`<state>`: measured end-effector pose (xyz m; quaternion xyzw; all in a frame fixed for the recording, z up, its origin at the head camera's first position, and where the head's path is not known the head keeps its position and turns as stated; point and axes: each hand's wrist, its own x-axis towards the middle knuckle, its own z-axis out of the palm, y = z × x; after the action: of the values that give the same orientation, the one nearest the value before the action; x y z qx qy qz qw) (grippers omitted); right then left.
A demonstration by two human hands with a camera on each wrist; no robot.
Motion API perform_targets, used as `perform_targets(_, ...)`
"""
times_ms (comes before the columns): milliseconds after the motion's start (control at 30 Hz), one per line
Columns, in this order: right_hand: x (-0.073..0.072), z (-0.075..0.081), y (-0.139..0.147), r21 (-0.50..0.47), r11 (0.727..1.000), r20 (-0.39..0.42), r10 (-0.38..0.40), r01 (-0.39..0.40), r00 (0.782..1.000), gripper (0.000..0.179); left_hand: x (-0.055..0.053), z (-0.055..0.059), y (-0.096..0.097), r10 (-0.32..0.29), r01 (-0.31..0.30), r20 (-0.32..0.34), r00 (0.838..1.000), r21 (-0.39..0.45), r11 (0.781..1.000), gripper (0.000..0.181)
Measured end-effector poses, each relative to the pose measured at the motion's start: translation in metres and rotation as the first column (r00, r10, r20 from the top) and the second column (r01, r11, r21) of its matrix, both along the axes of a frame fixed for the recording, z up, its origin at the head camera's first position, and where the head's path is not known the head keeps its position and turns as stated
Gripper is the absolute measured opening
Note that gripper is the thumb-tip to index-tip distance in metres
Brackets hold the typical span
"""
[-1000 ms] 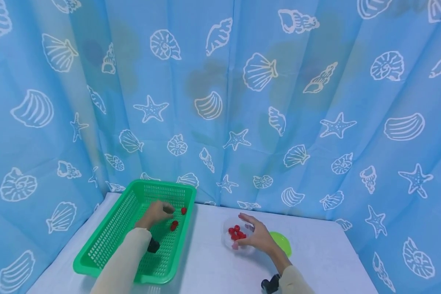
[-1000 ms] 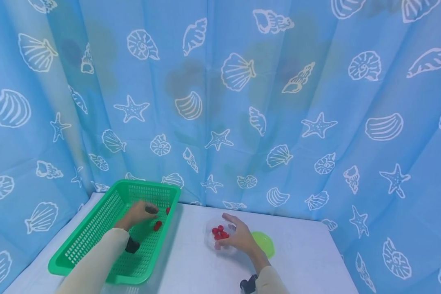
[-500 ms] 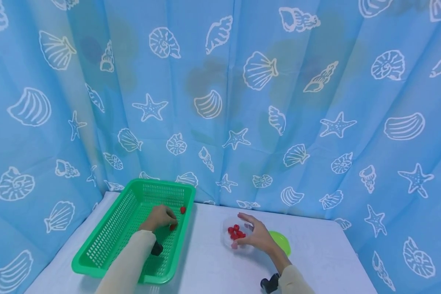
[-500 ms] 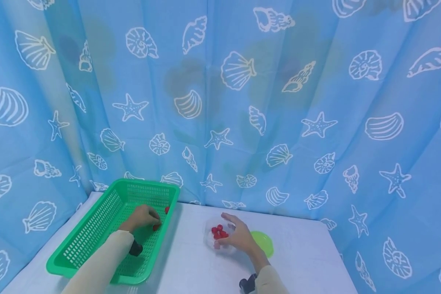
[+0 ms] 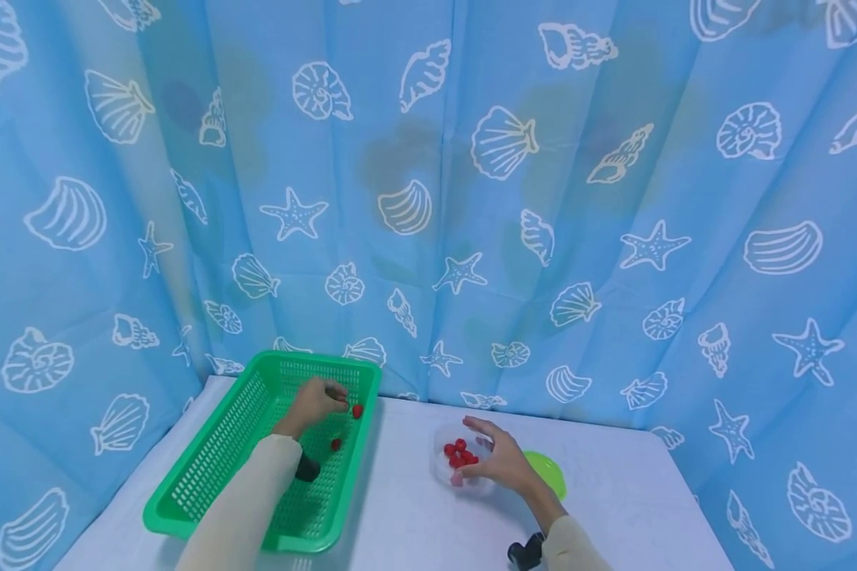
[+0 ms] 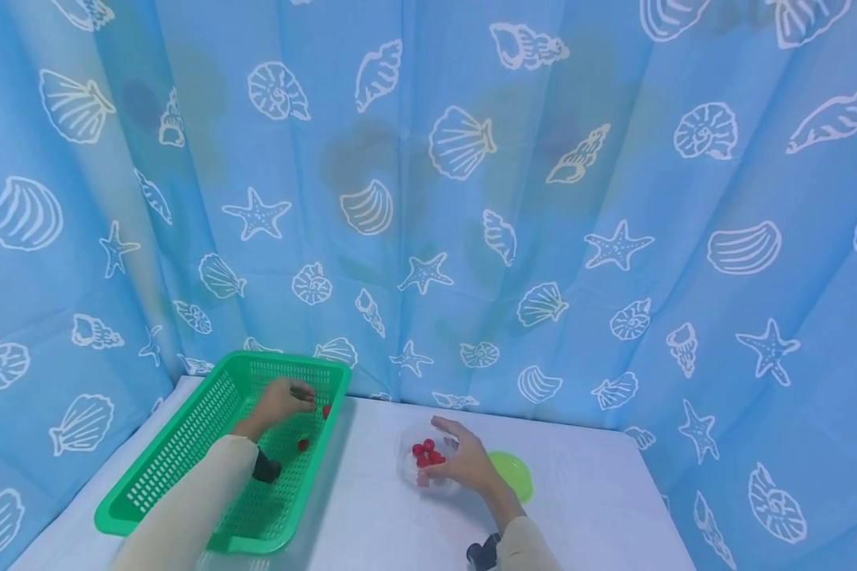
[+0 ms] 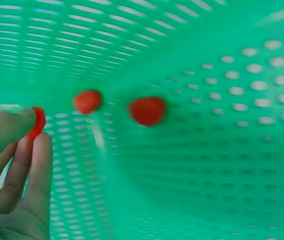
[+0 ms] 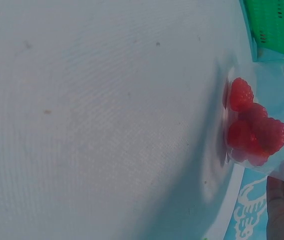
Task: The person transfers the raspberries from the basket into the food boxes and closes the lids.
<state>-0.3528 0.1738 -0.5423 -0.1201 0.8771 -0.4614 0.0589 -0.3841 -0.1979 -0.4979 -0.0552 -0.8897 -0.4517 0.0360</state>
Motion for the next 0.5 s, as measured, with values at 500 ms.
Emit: perform_targets(500,0.001,0.0,-0.001,-0.003,1.0,0.017,-0.015,0.015,1.0,0.1,-0.009,0.067,0.064,-0.081,0.092,-0.177,0.981,0.051,0.994,0.024)
